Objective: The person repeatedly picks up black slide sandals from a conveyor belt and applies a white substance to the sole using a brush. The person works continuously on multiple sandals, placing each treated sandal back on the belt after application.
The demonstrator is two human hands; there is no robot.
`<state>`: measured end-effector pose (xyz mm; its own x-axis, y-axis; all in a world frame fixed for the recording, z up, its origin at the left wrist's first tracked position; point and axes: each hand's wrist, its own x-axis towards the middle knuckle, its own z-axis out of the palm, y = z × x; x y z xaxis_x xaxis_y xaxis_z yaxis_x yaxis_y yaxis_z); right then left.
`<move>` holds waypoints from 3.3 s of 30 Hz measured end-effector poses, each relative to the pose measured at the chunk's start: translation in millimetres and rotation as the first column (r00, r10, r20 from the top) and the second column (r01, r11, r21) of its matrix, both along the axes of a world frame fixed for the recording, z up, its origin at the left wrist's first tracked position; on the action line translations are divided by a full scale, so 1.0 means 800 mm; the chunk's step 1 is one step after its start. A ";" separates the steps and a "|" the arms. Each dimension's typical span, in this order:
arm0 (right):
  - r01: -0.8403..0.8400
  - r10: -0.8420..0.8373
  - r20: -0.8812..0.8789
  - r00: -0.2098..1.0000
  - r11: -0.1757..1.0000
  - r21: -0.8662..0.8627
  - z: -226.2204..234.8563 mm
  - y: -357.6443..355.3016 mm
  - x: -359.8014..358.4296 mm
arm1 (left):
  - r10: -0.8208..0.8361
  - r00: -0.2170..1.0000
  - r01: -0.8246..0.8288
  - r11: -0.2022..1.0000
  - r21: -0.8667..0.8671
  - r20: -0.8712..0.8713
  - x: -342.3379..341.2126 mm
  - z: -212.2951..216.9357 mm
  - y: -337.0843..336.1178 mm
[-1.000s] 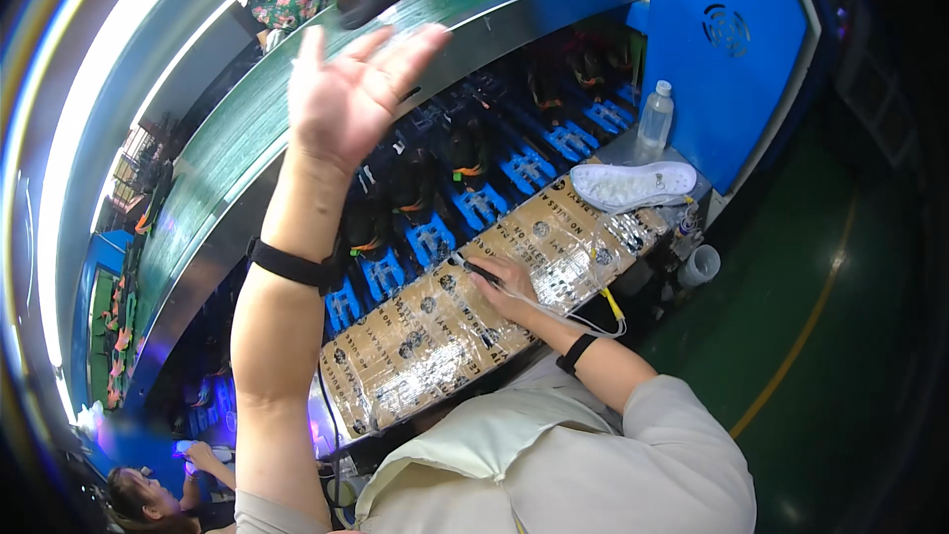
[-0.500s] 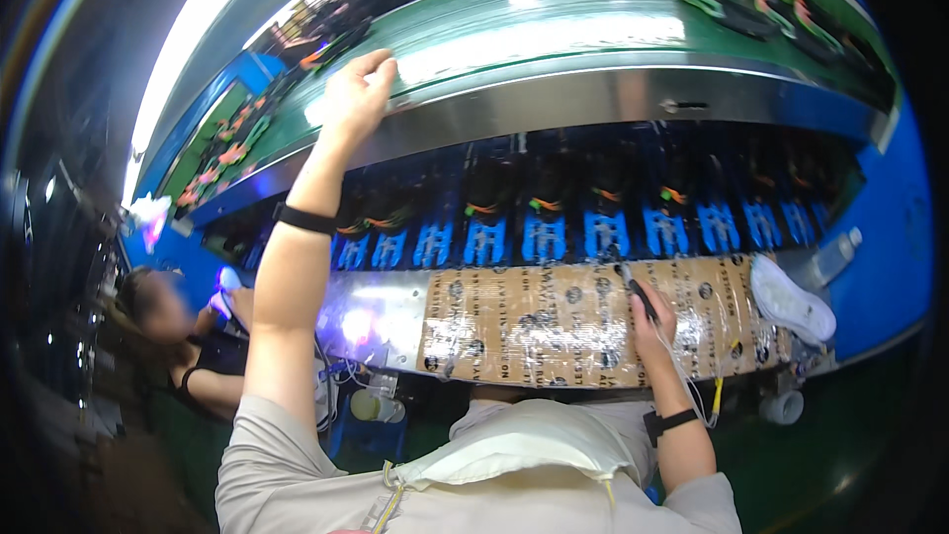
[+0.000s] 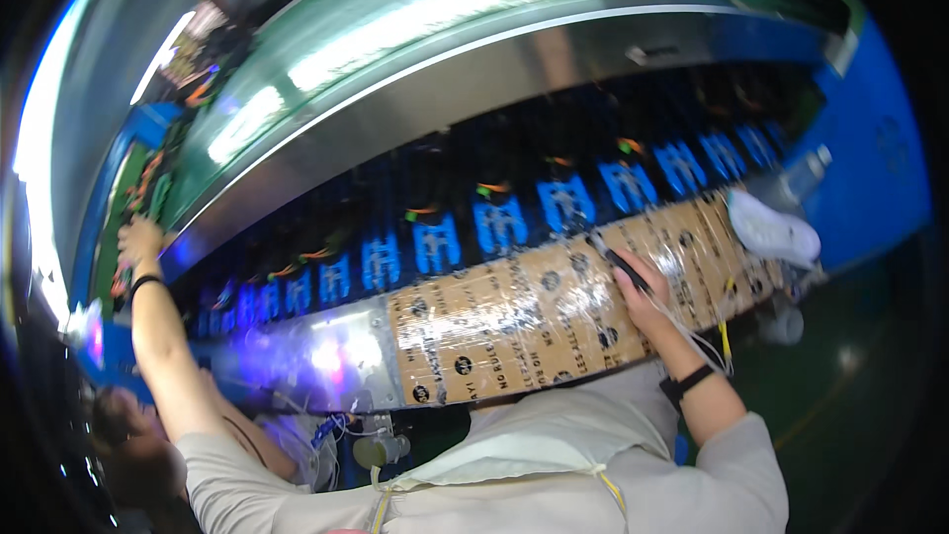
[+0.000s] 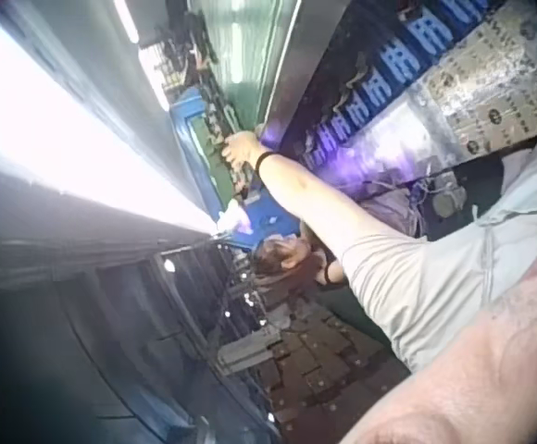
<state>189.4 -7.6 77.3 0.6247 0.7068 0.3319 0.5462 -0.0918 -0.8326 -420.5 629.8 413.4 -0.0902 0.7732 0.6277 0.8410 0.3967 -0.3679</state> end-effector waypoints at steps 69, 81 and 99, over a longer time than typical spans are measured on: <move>-0.478 0.482 -0.087 0.872 0.876 0.063 0.138 0.079 -0.183 | 0.612 -0.790 0.495 0.675 0.547 -0.040 0.403 -0.382 -0.643; -0.461 0.472 -0.037 0.881 0.874 0.154 0.203 0.068 -0.150 | 0.591 -0.804 0.472 0.698 0.539 -0.061 0.404 -0.351 -0.647; -0.699 0.710 -0.083 0.700 0.704 0.124 0.218 0.058 -0.155 | 0.469 -0.883 0.350 0.695 0.628 -0.027 0.396 -0.343 -0.630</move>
